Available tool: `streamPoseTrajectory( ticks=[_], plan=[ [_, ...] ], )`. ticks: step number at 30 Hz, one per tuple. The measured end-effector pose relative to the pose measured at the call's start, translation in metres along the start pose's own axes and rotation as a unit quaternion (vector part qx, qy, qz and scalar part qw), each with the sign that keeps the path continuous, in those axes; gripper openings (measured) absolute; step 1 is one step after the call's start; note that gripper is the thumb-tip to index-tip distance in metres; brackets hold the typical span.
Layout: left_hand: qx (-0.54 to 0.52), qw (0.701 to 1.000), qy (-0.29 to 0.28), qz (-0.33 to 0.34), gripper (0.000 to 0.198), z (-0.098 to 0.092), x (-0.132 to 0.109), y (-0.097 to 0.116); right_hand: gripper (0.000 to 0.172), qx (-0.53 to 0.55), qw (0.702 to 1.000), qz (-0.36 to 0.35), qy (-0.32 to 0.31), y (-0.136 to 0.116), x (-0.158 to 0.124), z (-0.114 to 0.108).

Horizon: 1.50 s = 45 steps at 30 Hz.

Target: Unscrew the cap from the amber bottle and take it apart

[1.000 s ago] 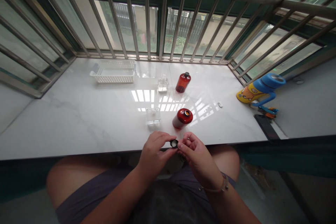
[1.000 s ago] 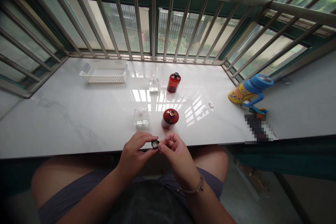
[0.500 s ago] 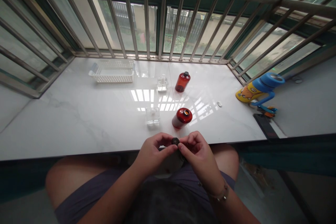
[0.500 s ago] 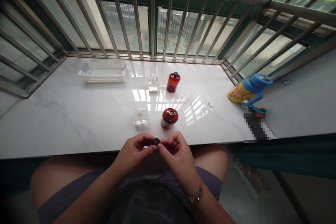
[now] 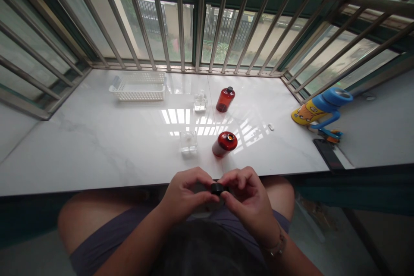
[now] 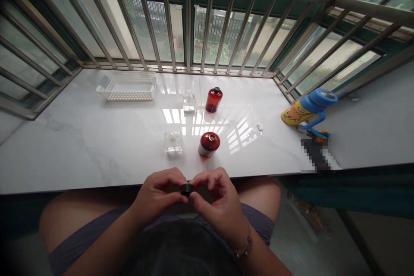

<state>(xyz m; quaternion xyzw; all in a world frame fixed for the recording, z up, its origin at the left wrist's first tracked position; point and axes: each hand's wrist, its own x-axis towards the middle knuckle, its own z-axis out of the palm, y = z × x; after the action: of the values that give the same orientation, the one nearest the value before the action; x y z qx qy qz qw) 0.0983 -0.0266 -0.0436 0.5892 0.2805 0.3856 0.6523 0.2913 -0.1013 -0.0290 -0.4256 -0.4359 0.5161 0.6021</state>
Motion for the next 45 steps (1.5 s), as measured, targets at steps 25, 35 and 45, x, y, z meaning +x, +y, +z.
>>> streamPoseTrajectory(
  ticks=[25, 35, 45],
  plan=[
    [0.05, 0.996, 0.026, 0.064, 0.03, 0.008, -0.007, 0.019, 0.036, -0.113, 0.986, -0.112, 0.052, -0.006, -0.007, 0.006],
    [-0.059, 0.977, 0.129, -0.161, 0.042, 0.027, -0.008, 0.034, 0.031, -0.204, 0.963, -0.162, 0.065, 0.002, -0.008, 0.011],
    [0.046, 0.99, 0.075, -0.108, 0.037, 0.012, -0.005, 0.042, 0.032, -0.011, 0.994, 0.053, 0.097, -0.005, 0.008, 0.014]
  ],
)
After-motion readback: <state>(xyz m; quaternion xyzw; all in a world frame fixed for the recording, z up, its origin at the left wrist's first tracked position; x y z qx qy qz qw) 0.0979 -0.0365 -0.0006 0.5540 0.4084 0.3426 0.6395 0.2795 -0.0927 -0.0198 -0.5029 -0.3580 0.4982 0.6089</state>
